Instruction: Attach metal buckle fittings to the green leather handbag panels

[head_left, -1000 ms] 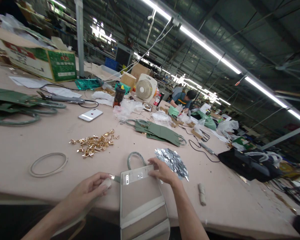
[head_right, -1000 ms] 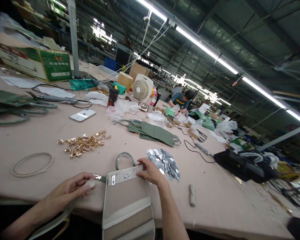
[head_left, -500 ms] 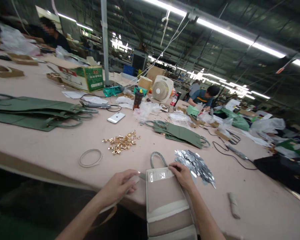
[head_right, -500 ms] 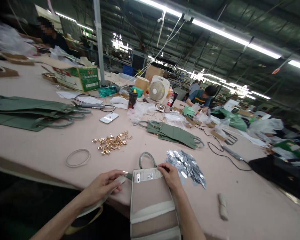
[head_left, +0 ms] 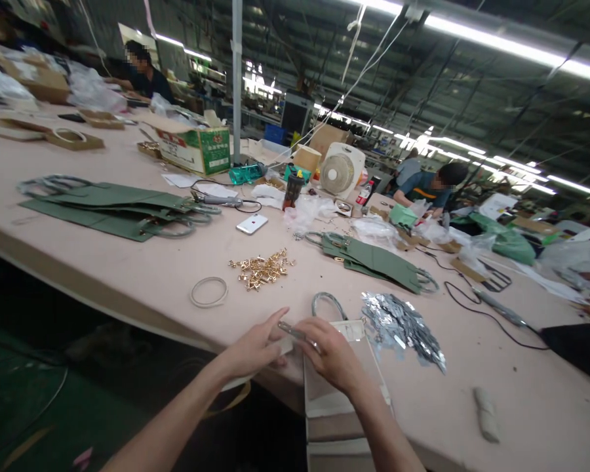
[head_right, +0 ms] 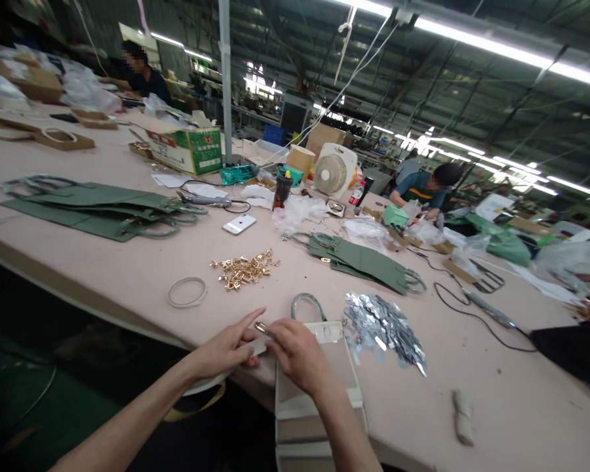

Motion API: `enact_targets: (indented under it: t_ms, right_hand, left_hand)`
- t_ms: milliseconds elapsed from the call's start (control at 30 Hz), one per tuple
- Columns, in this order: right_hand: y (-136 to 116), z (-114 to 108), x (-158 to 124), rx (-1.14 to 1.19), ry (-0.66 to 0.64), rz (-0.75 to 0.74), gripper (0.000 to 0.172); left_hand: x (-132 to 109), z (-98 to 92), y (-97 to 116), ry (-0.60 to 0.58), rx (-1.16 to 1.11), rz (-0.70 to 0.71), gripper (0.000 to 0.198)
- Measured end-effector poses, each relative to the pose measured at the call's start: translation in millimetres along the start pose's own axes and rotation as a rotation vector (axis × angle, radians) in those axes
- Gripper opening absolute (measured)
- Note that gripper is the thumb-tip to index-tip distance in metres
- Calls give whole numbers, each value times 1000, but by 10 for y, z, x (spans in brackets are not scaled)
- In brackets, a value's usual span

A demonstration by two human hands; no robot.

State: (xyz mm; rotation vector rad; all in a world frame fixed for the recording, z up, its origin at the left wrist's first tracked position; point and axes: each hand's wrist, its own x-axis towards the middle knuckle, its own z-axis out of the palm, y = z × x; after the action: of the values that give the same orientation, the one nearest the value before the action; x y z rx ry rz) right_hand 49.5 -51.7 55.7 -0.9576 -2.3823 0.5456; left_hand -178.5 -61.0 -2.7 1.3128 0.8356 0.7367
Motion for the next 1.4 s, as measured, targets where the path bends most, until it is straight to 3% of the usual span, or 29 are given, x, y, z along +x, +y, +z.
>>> enact_targets:
  t_ms: [133, 267, 467, 567, 667, 800, 1067, 1200, 1400]
  right_hand:
    - [-104, 196, 113, -19, -105, -6, 33]
    - [-108, 267, 160, -91, -147, 28, 21]
    - [-162, 245, 182, -182, -188, 83, 12]
    - [-193, 253, 147, -206, -205, 107, 11]
    - [-229, 274, 93, -194, -201, 95, 12]
    - [-286, 275, 37, -179, -182, 67, 10]
    - [-373, 245, -21, -159, -157, 50, 7]
    - [-382, 278, -47, -97, -106, 46, 10]
    - [-419, 365, -196, -84, 123, -115, 14]
  left_hand:
    - [-2, -20, -42, 22, 25, 65, 102]
    - [8, -24, -105, 22, 29, 130, 106]
    - [-30, -56, -174, 97, 258, 191, 89]
    - [-95, -51, -117, 144, 387, 228, 76]
    - [-200, -14, 26, 129, 443, 282, 46]
    - [-344, 15, 177, 105, 545, 227, 20]
    - [-476, 12, 230, 88, 661, 190, 36]
    - [-496, 65, 332, 124, 594, 136, 35]
    - [-408, 161, 280, 192, 184, -34, 39]
